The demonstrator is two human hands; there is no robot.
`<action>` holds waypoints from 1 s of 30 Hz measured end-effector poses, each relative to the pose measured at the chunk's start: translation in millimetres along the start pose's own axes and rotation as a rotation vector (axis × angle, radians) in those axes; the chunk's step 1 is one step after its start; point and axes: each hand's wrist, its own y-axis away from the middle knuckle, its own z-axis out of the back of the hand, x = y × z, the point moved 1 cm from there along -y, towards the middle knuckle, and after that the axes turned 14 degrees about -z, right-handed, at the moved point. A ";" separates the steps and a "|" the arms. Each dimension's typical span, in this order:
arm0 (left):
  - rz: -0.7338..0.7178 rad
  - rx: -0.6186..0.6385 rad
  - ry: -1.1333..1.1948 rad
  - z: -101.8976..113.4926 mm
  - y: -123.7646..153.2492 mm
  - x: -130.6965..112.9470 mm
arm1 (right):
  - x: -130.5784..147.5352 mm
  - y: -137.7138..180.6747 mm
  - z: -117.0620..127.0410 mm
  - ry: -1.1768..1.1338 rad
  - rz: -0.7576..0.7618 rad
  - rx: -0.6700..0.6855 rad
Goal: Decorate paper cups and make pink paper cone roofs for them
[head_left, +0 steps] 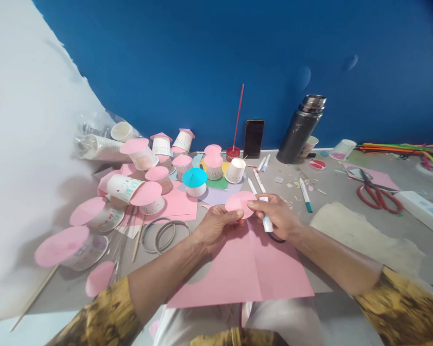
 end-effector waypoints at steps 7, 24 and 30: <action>-0.011 0.011 -0.010 0.8 0.4 -0.5 | -0.6 -0.1 1.3 0.005 0.013 -0.008; 0.010 -0.014 0.033 0.2 2.7 6.3 | -0.3 0.0 -2.0 -0.031 0.047 0.007; -0.043 -0.047 -0.016 -3.1 4.0 4.4 | 0.4 0.8 -3.4 -0.013 0.062 -0.001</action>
